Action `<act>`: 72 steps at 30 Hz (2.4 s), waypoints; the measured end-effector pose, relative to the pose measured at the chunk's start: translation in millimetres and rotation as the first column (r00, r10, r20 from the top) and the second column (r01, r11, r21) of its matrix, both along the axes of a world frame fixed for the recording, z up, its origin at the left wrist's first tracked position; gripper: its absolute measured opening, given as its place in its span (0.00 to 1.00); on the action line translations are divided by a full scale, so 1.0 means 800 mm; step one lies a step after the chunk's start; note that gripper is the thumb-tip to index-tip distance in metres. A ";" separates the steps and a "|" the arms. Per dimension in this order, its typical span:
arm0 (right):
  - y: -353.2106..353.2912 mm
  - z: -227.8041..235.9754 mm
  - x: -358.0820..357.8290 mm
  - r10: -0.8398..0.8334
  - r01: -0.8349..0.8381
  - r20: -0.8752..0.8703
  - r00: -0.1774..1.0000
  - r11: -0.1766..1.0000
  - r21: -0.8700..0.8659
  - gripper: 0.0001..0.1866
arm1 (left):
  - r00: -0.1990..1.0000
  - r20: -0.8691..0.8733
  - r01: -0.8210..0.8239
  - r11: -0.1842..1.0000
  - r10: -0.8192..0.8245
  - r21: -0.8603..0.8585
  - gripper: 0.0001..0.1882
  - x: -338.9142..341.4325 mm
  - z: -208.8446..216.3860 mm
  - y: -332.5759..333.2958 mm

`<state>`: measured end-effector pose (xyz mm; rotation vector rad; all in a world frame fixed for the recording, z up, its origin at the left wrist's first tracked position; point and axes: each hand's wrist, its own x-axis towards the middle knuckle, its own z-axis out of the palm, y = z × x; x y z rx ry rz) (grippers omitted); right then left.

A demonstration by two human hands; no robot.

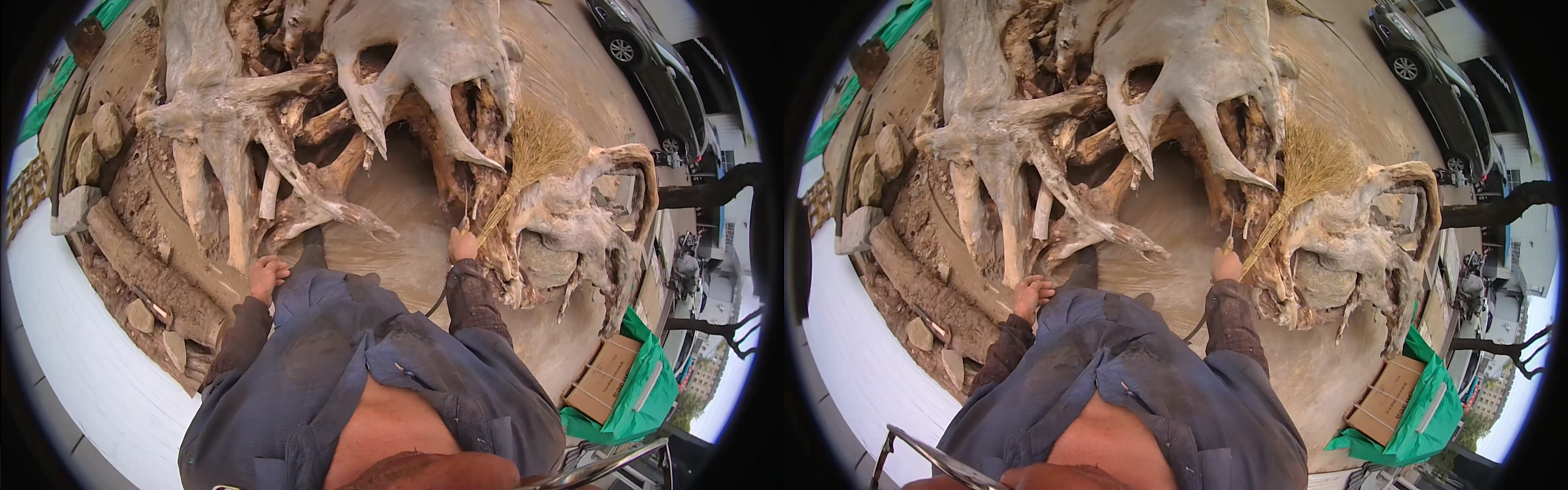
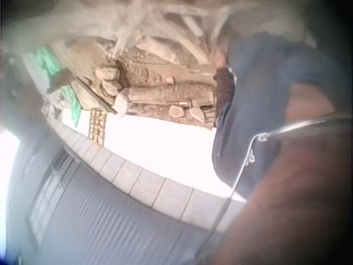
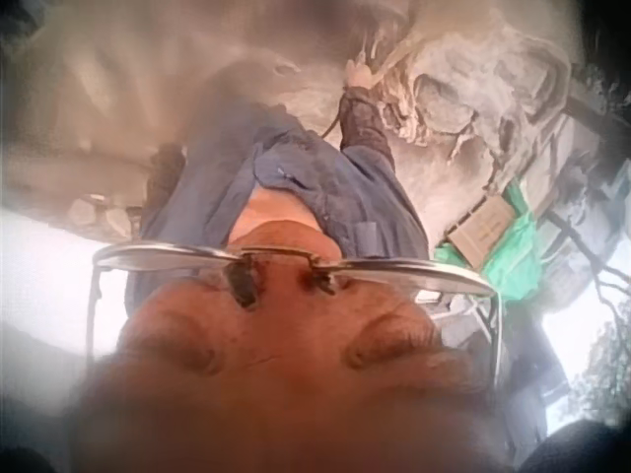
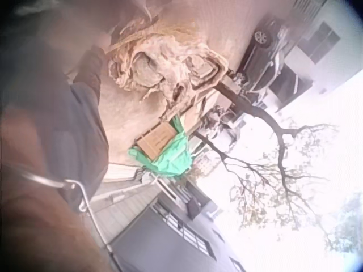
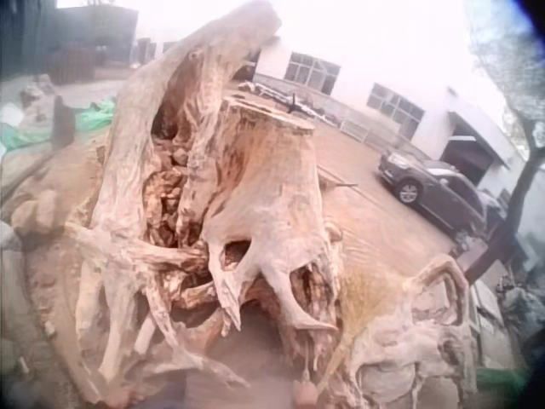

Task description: The person uses a thin metal tool to scrape and carve the surface of a large, hollowed piece of driftwood. They work on the exterior and interior surfaces, removing bark and shaping the wood.

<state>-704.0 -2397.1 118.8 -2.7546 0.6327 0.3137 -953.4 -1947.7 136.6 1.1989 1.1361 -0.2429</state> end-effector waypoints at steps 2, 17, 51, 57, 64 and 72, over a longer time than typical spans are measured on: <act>0.005 0.011 0.005 -0.042 0.042 0.005 0.999 0.999 0.014 0.29 | 1.000 -0.024 -0.008 1.000 0.008 0.009 0.18 0.001 -0.027 0.025; 0.060 0.177 0.035 0.077 -0.078 0.017 0.997 0.988 0.130 0.27 | 1.000 -0.019 -0.001 0.994 0.003 0.112 0.14 0.087 -0.021 0.103; 0.074 0.113 0.206 0.289 -0.289 0.292 0.912 0.956 -0.044 0.24 | 0.979 -0.202 -0.024 0.999 0.032 0.041 0.13 0.013 -0.111 0.055; 0.069 0.089 0.214 0.322 -0.312 0.302 0.897 0.946 -0.084 0.24 | 0.985 -0.173 -0.021 0.998 0.029 0.052 0.12 0.045 -0.080 0.065; 0.099 0.096 0.221 0.310 -0.304 0.302 0.901 0.950 -0.068 0.23 | 0.985 -0.160 -0.061 0.998 0.064 0.022 0.13 0.018 -0.082 0.067; 0.082 0.093 0.211 0.172 -0.170 0.165 0.971 0.985 -0.029 0.23 | 0.974 -0.213 -0.068 0.996 0.079 0.058 0.13 -0.029 -0.100 0.049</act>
